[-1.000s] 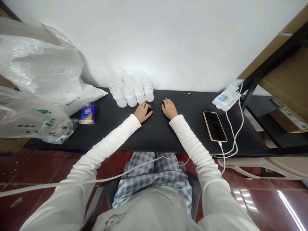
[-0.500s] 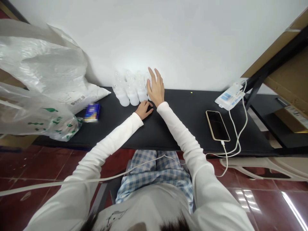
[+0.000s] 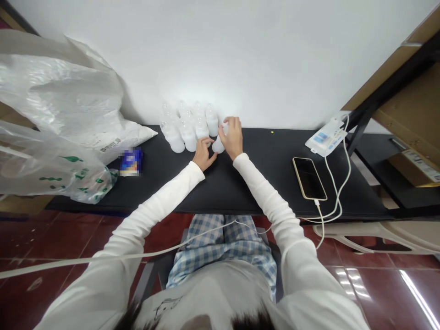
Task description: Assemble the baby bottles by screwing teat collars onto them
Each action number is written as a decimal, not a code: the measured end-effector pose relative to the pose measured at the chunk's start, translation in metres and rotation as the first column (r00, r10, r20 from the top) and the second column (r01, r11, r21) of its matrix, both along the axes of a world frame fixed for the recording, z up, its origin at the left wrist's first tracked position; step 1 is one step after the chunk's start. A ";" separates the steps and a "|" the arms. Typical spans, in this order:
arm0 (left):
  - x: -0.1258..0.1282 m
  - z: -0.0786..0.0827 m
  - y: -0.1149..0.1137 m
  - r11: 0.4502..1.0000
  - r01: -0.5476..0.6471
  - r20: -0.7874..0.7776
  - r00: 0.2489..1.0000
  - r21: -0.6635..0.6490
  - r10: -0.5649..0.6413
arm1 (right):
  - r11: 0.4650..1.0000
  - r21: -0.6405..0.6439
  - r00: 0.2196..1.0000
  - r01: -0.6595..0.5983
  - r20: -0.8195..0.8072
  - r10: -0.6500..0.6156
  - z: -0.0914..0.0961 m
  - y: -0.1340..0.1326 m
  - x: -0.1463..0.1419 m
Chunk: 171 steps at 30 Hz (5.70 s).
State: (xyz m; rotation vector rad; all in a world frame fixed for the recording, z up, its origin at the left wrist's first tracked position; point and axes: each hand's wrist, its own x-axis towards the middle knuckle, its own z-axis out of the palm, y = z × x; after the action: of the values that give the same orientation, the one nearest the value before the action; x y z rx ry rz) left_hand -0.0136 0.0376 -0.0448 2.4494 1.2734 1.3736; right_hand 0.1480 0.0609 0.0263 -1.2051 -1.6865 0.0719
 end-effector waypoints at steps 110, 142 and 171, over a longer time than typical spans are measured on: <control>0.023 0.009 -0.008 0.784 0.270 0.462 0.886 -0.560 0.025 | 0.683 -0.482 0.835 0.549 0.285 -0.470 0.007 0.048 0.111; 0.115 0.018 -0.035 0.890 -0.039 0.153 0.981 -0.455 0.122 | 0.843 -0.537 0.939 0.024 -0.278 -0.204 -0.031 -0.029 0.070; 0.080 0.035 -0.002 0.540 0.608 0.813 0.447 -0.582 0.374 | 0.934 -0.271 0.897 -0.233 0.310 0.313 -0.021 -0.043 0.071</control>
State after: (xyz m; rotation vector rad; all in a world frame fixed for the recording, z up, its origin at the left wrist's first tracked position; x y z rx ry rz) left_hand 0.0661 0.0360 -0.0096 0.7979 0.9587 1.2054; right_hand 0.2192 0.0179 0.0057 -1.1863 -2.2074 0.2433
